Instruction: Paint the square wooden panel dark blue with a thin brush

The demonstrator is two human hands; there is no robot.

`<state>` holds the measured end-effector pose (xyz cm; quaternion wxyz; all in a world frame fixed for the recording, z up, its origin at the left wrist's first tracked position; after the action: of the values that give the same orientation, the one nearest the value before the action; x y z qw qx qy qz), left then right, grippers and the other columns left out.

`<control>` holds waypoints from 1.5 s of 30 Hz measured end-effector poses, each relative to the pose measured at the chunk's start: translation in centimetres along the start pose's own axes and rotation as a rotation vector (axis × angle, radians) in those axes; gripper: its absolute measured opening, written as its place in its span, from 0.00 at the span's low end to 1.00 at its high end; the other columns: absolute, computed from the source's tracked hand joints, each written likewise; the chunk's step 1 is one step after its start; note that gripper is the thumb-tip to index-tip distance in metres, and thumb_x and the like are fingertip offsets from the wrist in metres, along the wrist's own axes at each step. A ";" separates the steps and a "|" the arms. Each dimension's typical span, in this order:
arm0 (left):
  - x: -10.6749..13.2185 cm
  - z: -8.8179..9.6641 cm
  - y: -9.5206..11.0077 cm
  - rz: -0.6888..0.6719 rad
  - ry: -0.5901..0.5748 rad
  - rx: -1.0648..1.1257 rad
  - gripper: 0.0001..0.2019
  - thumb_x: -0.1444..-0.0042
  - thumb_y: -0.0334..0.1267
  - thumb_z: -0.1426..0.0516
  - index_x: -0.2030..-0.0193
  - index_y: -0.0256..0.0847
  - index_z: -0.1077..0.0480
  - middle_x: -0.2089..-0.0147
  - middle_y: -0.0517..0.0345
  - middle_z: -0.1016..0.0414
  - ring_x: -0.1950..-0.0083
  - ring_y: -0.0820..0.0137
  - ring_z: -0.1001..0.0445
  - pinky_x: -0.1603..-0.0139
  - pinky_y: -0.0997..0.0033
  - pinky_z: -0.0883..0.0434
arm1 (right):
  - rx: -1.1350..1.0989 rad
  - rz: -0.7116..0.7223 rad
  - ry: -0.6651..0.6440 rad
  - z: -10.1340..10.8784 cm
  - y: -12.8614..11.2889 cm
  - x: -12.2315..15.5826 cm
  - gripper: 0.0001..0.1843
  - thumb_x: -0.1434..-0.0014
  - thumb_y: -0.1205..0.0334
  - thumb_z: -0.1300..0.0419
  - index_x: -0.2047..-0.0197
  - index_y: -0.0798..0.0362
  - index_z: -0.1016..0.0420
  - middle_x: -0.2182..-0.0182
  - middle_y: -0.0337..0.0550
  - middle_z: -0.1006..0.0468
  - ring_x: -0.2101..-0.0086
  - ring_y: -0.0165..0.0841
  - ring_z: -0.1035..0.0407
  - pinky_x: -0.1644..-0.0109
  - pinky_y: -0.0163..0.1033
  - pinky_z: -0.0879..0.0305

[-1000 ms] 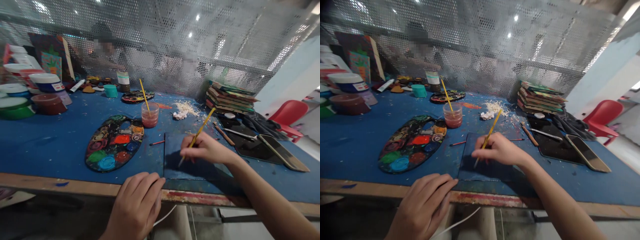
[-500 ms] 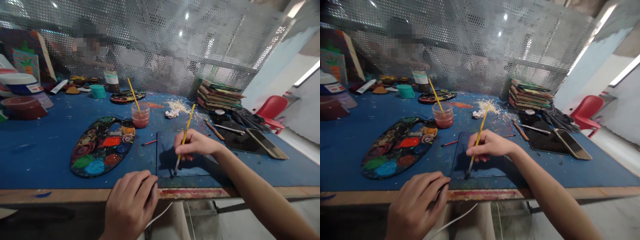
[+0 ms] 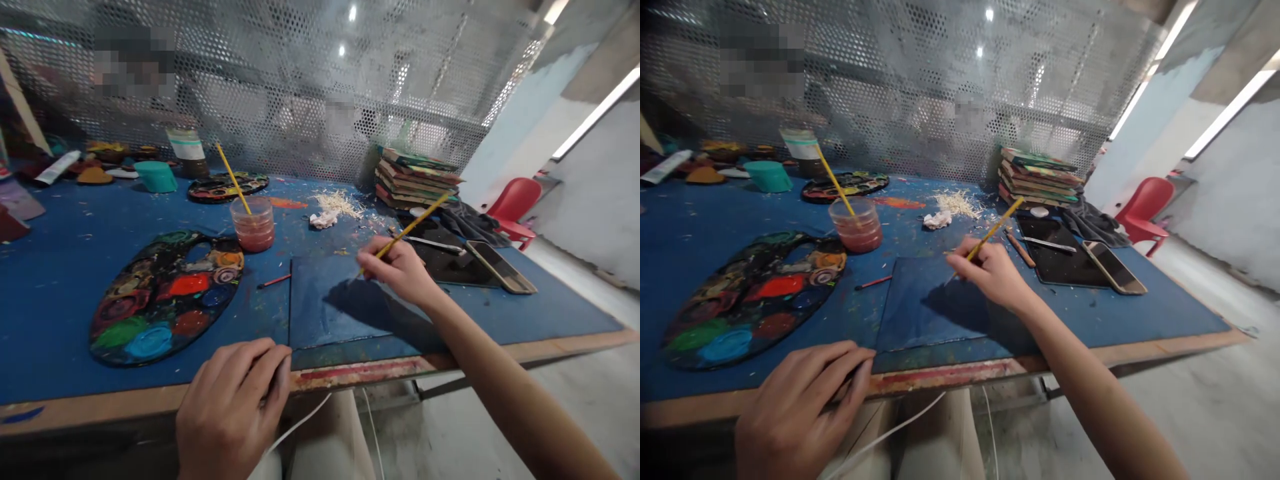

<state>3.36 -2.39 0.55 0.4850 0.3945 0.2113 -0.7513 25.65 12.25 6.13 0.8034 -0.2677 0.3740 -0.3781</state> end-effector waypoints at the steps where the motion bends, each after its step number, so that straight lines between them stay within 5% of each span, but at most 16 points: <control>1: 0.0 0.0 0.0 -0.008 -0.003 -0.004 0.06 0.42 0.25 0.41 0.60 0.37 0.28 0.63 0.53 0.25 0.61 0.65 0.29 0.60 0.63 0.34 | -0.046 -0.038 -0.080 -0.1 0.0 0.2 0.16 0.40 0.50 0.44 0.73 0.53 0.31 0.80 0.35 0.30 0.80 0.26 0.38 0.74 0.32 0.44; 3: 0.1 0.1 0.0 -0.024 0.001 -0.021 0.05 0.42 0.26 0.41 0.59 0.36 0.28 0.63 0.52 0.24 0.61 0.64 0.29 0.61 0.63 0.35 | -0.003 -0.107 -0.046 -0.2 -0.1 0.6 0.17 0.39 0.50 0.44 0.74 0.52 0.32 0.82 0.35 0.31 0.81 0.26 0.38 0.74 0.33 0.45; 7: 0.3 -0.1 -0.1 -0.051 0.018 -0.056 0.06 0.43 0.25 0.40 0.59 0.36 0.27 0.63 0.51 0.23 0.61 0.62 0.28 0.61 0.62 0.35 | 0.326 -0.105 0.307 -0.7 -1.7 1.9 0.15 0.37 0.56 0.47 0.75 0.51 0.37 0.82 0.35 0.35 0.78 0.28 0.40 0.70 0.34 0.48; 13: 0.3 -0.2 -0.1 -0.040 0.046 -0.055 0.06 0.45 0.27 0.39 0.61 0.38 0.27 0.64 0.53 0.23 0.63 0.62 0.28 0.63 0.62 0.34 | 0.174 -0.143 0.052 -3.8 -5.4 3.4 0.18 0.34 0.55 0.49 0.76 0.51 0.40 0.83 0.34 0.36 0.79 0.27 0.40 0.72 0.32 0.49; 17: 0.2 -0.2 -0.1 -0.037 0.045 -0.054 0.06 0.45 0.28 0.39 0.60 0.38 0.26 0.63 0.53 0.22 0.63 0.62 0.27 0.62 0.62 0.34 | 0.348 -0.240 0.265 -3.9 -5.3 3.3 0.14 0.36 0.59 0.48 0.74 0.50 0.39 0.82 0.34 0.36 0.79 0.28 0.41 0.72 0.33 0.51; 21: 0.3 -0.2 -0.2 -0.054 0.012 -0.031 0.07 0.44 0.28 0.40 0.58 0.38 0.27 0.62 0.52 0.22 0.62 0.62 0.27 0.62 0.62 0.33 | 0.311 -0.142 0.163 -3.8 -5.1 3.6 0.17 0.35 0.57 0.49 0.76 0.50 0.42 0.82 0.34 0.37 0.79 0.27 0.43 0.72 0.33 0.51; 24: 0.4 -0.1 -0.2 -0.065 0.004 -0.020 0.08 0.44 0.28 0.40 0.57 0.37 0.27 0.61 0.51 0.22 0.61 0.61 0.27 0.62 0.61 0.33 | 0.339 -0.171 0.237 -3.5 -5.1 4.1 0.17 0.36 0.58 0.49 0.76 0.50 0.43 0.83 0.34 0.38 0.80 0.26 0.44 0.72 0.34 0.53; 45: 0.7 -0.2 -0.3 -0.051 0.030 -0.024 0.08 0.44 0.28 0.41 0.57 0.38 0.27 0.60 0.52 0.21 0.61 0.60 0.27 0.62 0.61 0.34 | 0.283 -0.118 0.100 -3.2 -5.2 3.6 0.19 0.35 0.56 0.49 0.77 0.51 0.42 0.82 0.33 0.39 0.79 0.25 0.43 0.71 0.33 0.51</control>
<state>3.01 -2.47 -0.13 0.4671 0.3944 0.2374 -0.7549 22.51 5.89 6.59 0.7900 -0.1541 0.3399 -0.4864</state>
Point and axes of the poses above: each hand's wrist, its own x-axis away from the middle knuckle, its own z-axis out of the back of the hand, y = z × x, the point moved 1 cm from there along -x, towards the middle knuckle
